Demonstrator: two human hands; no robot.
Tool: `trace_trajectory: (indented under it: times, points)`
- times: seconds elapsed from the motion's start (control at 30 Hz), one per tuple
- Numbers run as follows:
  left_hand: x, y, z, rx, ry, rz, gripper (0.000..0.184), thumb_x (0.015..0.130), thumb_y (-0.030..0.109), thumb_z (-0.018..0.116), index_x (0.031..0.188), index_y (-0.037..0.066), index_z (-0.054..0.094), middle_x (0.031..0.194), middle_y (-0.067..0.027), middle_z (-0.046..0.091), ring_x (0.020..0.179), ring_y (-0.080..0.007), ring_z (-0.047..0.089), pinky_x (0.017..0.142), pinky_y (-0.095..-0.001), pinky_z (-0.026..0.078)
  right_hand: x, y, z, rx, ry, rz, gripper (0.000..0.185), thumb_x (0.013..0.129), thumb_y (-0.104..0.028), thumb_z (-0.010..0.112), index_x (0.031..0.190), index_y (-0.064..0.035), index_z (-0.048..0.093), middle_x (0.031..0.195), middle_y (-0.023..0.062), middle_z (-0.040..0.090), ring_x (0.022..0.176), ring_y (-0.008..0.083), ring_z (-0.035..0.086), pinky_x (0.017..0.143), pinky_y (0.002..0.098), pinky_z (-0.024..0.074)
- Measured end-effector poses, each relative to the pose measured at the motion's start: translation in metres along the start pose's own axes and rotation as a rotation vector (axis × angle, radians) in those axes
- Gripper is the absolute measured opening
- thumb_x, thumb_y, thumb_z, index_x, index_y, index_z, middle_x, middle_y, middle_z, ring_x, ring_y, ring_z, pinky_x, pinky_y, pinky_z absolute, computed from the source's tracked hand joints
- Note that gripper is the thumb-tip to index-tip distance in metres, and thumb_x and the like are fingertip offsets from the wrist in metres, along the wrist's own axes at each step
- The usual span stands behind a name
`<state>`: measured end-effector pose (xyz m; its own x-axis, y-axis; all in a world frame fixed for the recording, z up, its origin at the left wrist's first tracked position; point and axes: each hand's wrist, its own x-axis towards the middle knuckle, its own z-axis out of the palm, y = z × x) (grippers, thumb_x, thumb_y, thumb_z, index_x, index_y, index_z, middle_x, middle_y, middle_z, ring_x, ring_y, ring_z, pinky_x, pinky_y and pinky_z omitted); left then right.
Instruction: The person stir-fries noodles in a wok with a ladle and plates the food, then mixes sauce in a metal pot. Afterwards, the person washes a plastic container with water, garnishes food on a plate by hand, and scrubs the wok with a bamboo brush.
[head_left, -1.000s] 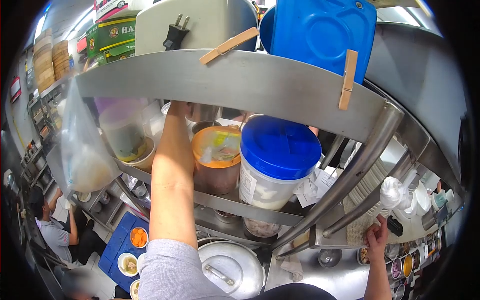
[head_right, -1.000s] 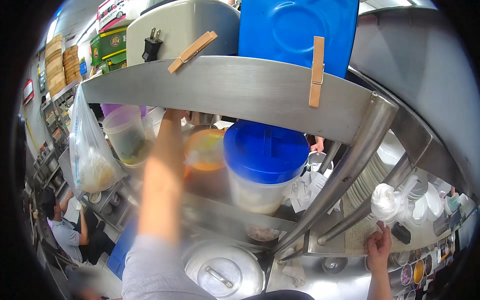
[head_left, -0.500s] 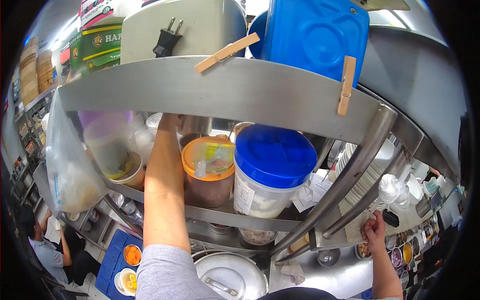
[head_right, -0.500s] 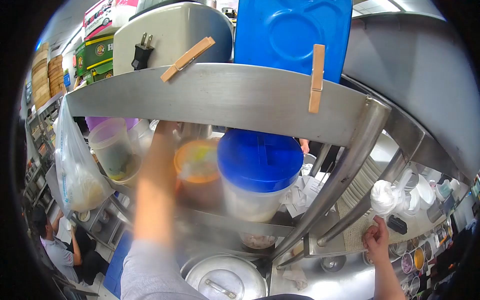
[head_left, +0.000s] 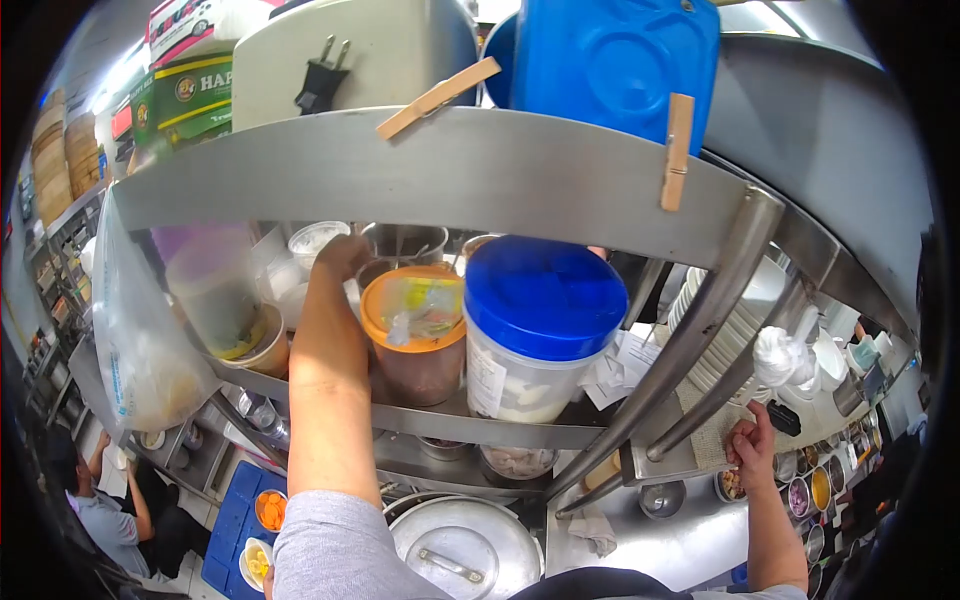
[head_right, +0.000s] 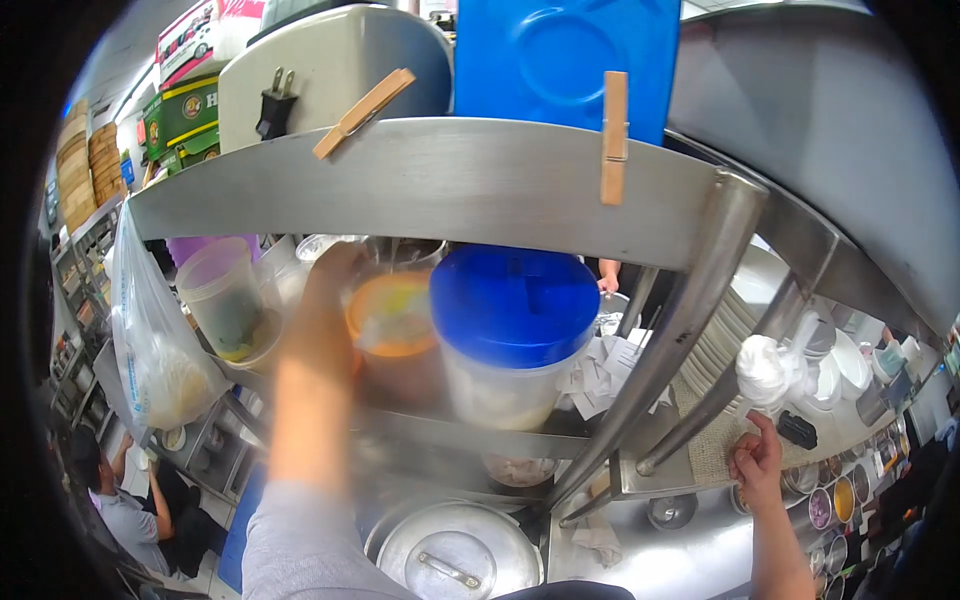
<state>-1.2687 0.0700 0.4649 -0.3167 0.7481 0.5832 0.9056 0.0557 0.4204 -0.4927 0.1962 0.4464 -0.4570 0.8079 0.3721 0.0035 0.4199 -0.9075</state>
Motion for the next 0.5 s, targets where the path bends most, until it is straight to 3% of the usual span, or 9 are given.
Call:
trace_trajectory:
  times: [0.03,0.13,0.17,0.27,0.33,0.43,0.5]
  points:
    - [0.0,0.005,-0.002,-0.202,-0.034,-0.086,0.017,0.078,0.018,0.062,0.072,0.003,0.064,0.071,-0.0111,0.063,0.062,-0.0203,0.058,0.055,-0.0331,0.045,-0.001,-0.002,0.0,-0.002,0.002,0.022,0.059,0.082,-0.008,0.058,0.138,-0.0063,0.038,0.066,0.0007,0.05,0.051,0.0081,0.048,0.044,0.02,0.036]
    - [-0.008,0.039,-0.013,-0.05,-0.15,-0.238,0.02,0.074,0.018,0.063,0.08,0.001,0.069,0.079,-0.0091,0.066,0.068,-0.0181,0.059,0.063,-0.0332,0.047,-0.001,-0.001,0.0,0.024,-0.018,0.006,0.06,0.082,-0.008,0.058,0.138,-0.0054,0.037,0.067,0.0007,0.051,0.052,0.0077,0.048,0.046,0.0201,0.037]
    - [-0.012,0.036,-0.012,0.017,-0.095,-0.148,0.021,0.073,0.019,0.064,0.08,0.001,0.069,0.08,-0.0092,0.066,0.069,-0.0186,0.059,0.064,-0.0329,0.046,-0.001,-0.001,0.0,0.028,-0.015,0.01,0.06,0.082,-0.008,0.058,0.138,-0.0054,0.037,0.067,0.0007,0.051,0.052,0.0077,0.048,0.046,0.0201,0.037]
    - [-0.006,0.025,-0.008,-0.138,-0.051,-0.181,0.022,0.072,0.018,0.066,0.083,-0.001,0.068,0.083,-0.0098,0.066,0.068,-0.0205,0.061,0.062,-0.0339,0.048,-0.004,-0.001,-0.004,0.032,-0.002,-0.003,0.061,0.081,-0.006,0.056,0.139,-0.0043,0.037,0.067,0.0007,0.051,0.052,0.0075,0.048,0.047,0.0204,0.0378]
    - [0.0,0.044,-0.018,-0.63,-0.141,-0.812,0.024,0.073,0.015,0.065,0.088,-0.003,0.067,0.083,-0.0106,0.066,0.065,-0.0206,0.062,0.056,-0.036,0.051,-0.002,-0.002,-0.005,0.043,-0.03,-0.016,0.061,0.081,-0.003,0.054,0.139,-0.0044,0.037,0.067,0.0008,0.05,0.053,0.0077,0.048,0.048,0.0204,0.038]
    - [-0.043,0.089,-0.03,-0.422,-0.089,-0.464,0.023,0.077,0.015,0.068,0.09,-0.004,0.065,0.083,-0.013,0.065,0.064,-0.023,0.064,0.052,-0.0373,0.053,-0.003,-0.002,-0.008,0.077,-0.053,-0.029,0.061,0.08,-0.002,0.052,0.14,-0.0043,0.036,0.068,0.0009,0.05,0.054,0.0078,0.048,0.049,0.0206,0.0383]
    - [-0.041,0.078,-0.039,-0.26,-0.213,-0.513,0.025,0.084,0.018,0.063,0.105,0.005,0.065,0.094,-0.0096,0.067,0.085,-0.0233,0.064,0.07,-0.0389,0.052,-0.002,0.001,-0.008,0.097,-0.035,-0.049,0.062,0.08,-0.005,0.054,0.14,-0.0057,0.037,0.065,0.0022,0.052,0.051,0.0069,0.046,0.047,0.0196,0.0368]
